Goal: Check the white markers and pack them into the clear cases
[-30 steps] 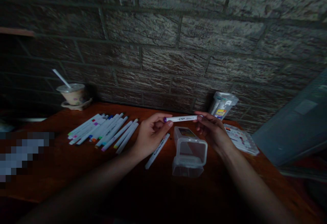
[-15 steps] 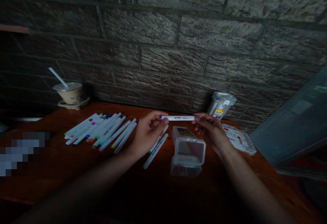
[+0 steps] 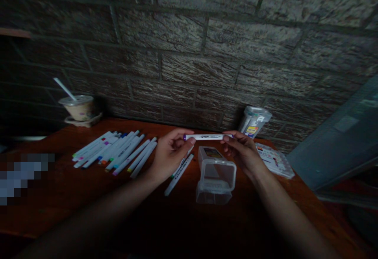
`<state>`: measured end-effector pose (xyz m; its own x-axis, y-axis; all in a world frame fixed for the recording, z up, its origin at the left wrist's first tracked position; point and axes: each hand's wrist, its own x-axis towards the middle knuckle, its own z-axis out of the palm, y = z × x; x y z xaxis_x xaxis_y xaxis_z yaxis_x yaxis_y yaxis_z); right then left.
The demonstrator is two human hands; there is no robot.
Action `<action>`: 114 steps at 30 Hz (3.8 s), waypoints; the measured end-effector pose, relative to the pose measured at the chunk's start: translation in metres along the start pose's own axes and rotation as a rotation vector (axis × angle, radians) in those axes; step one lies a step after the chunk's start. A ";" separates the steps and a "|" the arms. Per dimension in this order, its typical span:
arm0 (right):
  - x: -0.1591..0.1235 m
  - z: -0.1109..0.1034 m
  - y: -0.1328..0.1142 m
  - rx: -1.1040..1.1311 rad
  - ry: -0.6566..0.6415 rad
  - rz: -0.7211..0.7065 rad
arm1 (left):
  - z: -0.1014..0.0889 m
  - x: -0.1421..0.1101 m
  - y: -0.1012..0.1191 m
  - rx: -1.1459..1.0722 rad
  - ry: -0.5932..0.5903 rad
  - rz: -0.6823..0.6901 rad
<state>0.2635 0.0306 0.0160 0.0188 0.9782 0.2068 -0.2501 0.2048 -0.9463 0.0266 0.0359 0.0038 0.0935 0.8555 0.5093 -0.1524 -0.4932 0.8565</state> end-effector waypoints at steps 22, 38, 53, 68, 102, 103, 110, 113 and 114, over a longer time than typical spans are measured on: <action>-0.003 0.006 0.001 -0.157 -0.049 -0.026 | 0.000 -0.001 -0.003 0.161 -0.074 0.075; -0.001 0.005 0.004 -0.181 -0.001 -0.090 | 0.002 -0.006 0.006 0.078 -0.050 0.070; -0.002 0.002 0.005 -0.188 -0.013 -0.082 | 0.000 -0.008 0.012 0.101 -0.052 0.088; -0.001 0.009 -0.011 -0.355 0.017 -0.318 | 0.009 0.003 0.027 0.128 0.018 0.342; 0.028 0.057 -0.083 -0.899 -0.272 -1.210 | 0.020 0.056 0.080 0.352 0.029 0.936; 0.027 0.057 -0.084 -0.905 -0.274 -1.206 | 0.020 0.056 0.080 0.350 0.029 0.937; 0.026 0.054 -0.085 -0.926 -0.269 -1.187 | 0.020 0.055 0.079 0.371 0.047 0.966; 0.027 0.056 -0.087 -0.954 -0.243 -1.195 | 0.021 0.055 0.080 0.379 0.052 0.965; 0.027 0.057 -0.087 -0.960 -0.234 -1.202 | 0.021 0.055 0.080 0.373 0.049 0.962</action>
<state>0.2309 0.0372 0.1183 -0.4226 0.2205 0.8791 0.4930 0.8698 0.0188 0.0402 0.0399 0.1022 0.0523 0.0744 0.9959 0.1743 -0.9826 0.0643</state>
